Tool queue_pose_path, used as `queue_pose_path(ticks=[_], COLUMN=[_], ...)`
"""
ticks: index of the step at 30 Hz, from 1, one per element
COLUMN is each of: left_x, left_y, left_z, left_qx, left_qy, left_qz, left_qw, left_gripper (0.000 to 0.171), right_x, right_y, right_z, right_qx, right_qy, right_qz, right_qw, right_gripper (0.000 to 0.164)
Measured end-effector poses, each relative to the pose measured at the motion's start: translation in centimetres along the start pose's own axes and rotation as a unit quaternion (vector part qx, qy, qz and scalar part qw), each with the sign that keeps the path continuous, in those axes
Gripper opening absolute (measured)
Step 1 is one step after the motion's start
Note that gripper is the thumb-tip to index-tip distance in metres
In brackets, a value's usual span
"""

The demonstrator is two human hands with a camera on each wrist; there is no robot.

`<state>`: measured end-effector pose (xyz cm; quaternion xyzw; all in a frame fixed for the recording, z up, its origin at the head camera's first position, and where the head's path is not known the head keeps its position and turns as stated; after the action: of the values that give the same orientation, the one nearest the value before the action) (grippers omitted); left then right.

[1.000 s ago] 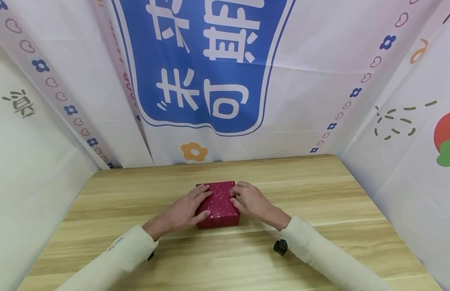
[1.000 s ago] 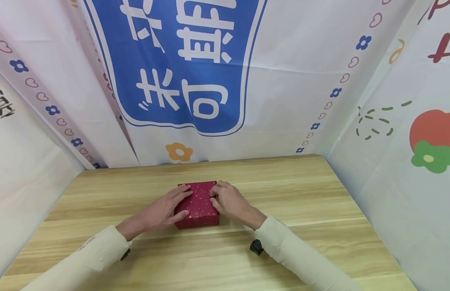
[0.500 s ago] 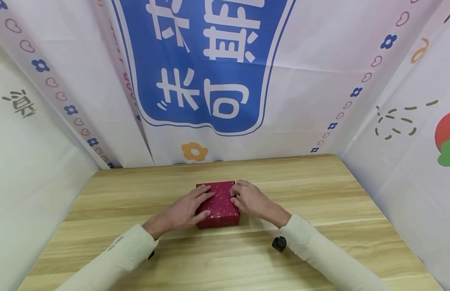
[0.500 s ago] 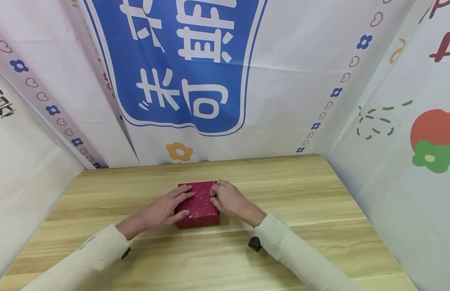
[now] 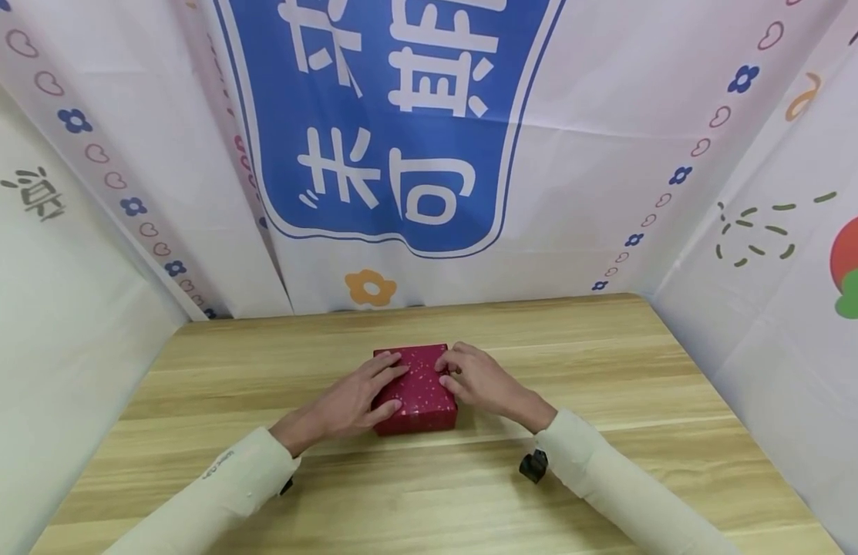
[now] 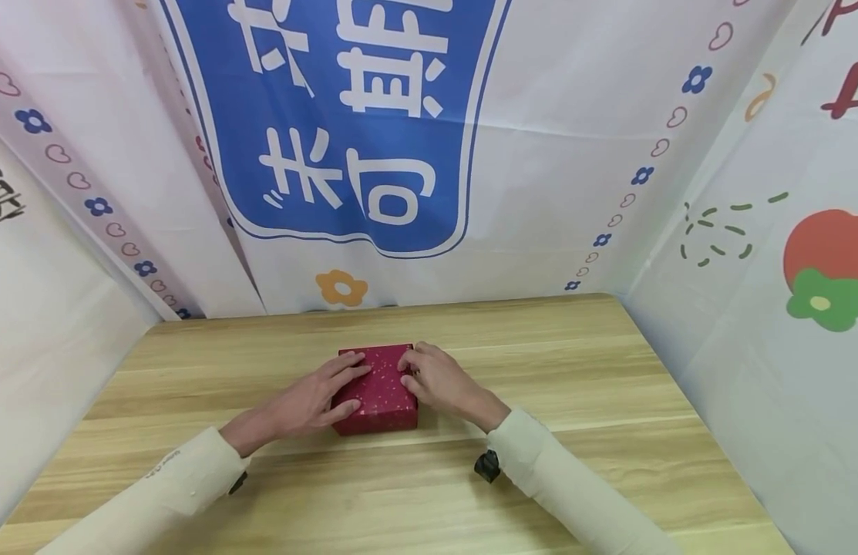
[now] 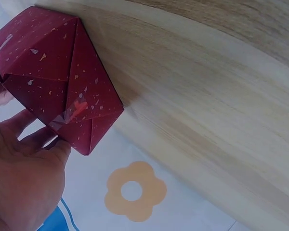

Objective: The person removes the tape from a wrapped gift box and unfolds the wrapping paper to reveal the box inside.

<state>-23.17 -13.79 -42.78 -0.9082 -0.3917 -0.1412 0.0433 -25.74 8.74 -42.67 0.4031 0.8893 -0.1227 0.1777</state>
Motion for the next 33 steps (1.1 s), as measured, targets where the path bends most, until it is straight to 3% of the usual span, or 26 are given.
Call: queue_pose_path(ticks=[6,15,21,25,33], left_x=[-0.1,0.0,-0.2,-0.2,-0.1], left_y=[0.1,0.1,0.1,0.1,0.2], left_z=[0.0,0.1,0.0,0.0,0.0], left_qx=[-0.006,-0.008,-0.004,-0.009,-0.01], left_qy=[-0.004,-0.003,-0.004,-0.005,-0.008], left_qz=[0.001,0.003,0.003,0.003,0.001], left_qw=[1.0,1.0,1.0,0.9999,0.9999], left_gripper=[0.06,0.06,0.06,0.06,0.06], right_x=[-0.1,0.4,0.6,0.6,0.9], right_y=[-0.1,-0.5,-0.3,-0.2,-0.5], right_z=[-0.1,-0.4,-0.5,-0.5,-0.5], right_qx=[0.019,-0.036,-0.025,-0.019,-0.036], right_qy=[0.009,-0.021,-0.056,-0.065,-0.064], right_qz=[-0.014,-0.023,-0.019,-0.019,-0.024], right_qw=[1.0,0.999,0.998,0.998,0.997], right_gripper=[0.004,0.005,0.016,0.006,0.006])
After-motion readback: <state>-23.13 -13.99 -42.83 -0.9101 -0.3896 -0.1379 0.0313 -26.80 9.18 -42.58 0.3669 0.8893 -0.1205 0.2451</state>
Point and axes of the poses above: each hand's wrist, its own y-axis away from the middle knuckle, its own z-axis out of the palm, x = y × z, the point moved 3 cm from there along -y, towards the middle knuckle, and after that the axes turned 8 degrees about -x, right-handed, at the moved point
